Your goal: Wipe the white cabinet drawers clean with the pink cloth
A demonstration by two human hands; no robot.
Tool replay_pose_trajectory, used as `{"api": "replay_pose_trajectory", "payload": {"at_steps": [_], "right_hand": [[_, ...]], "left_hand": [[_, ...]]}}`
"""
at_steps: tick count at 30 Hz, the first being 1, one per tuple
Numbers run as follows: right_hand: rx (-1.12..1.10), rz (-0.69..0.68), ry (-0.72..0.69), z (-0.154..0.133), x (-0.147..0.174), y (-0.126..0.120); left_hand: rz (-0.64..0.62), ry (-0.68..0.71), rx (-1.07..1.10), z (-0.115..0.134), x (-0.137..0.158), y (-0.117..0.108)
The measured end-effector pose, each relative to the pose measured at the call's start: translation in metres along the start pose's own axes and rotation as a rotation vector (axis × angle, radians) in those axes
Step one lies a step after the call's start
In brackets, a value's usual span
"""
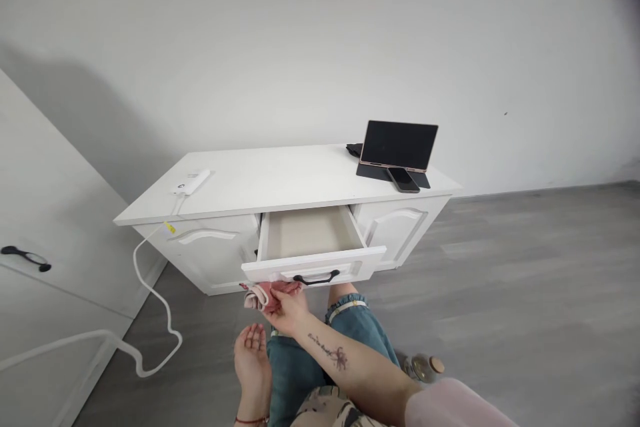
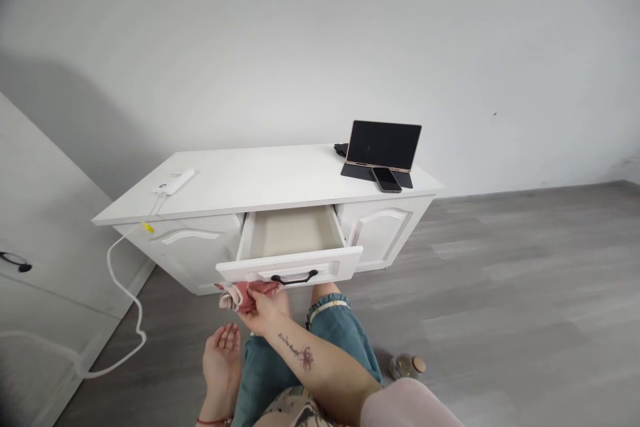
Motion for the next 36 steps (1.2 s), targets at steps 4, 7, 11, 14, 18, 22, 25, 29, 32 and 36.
{"api": "replay_pose_trajectory", "payload": {"at_steps": [4,7,11,14,18,22,25,29,32,36], "right_hand": [[-0.207,-0.034,0.198,-0.001,0.022,0.031],[-0.338,-0.137,0.275,-0.017,0.049,0.048],[-0.398,-0.150,0.268,-0.042,0.083,0.044],[-0.449,-0.162,0.226,-0.059,0.099,0.032],[-0.458,-0.231,0.235,-0.073,0.110,0.017],[-0.464,-0.280,0.229,-0.084,0.115,0.005],[-0.529,-0.302,0.246,-0.091,0.120,0.003],[-0.568,-0.291,0.245,-0.106,0.128,-0.002],[-0.572,-0.245,0.225,-0.122,0.133,-0.015],[-0.518,-0.174,0.100,-0.151,0.144,-0.044]], "left_hand": [[0.001,-0.129,0.006,-0.015,-0.008,-0.004],[-0.070,-0.256,0.021,-0.037,-0.005,0.013],[-0.304,-0.366,0.069,-0.064,0.008,0.063],[-0.518,-0.325,0.164,-0.073,0.019,0.106],[-0.562,-0.320,0.195,-0.089,0.025,0.129],[-0.531,-0.410,0.221,-0.098,0.034,0.133],[-0.585,-0.477,0.247,-0.091,0.048,0.138],[-0.609,-0.510,0.174,-0.083,0.059,0.138],[-0.565,-0.472,0.136,-0.082,0.056,0.134],[-0.515,-0.453,0.158,-0.084,0.052,0.132]]}}
Point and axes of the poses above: each hand's wrist, its own x-axis away from the middle knuckle, its own y-axis out of the palm, z = x × y, the point moved 7 cm from there along -x, towards the middle knuckle, and after that the axes turned 10 degrees about y, right-handed, at the moved point
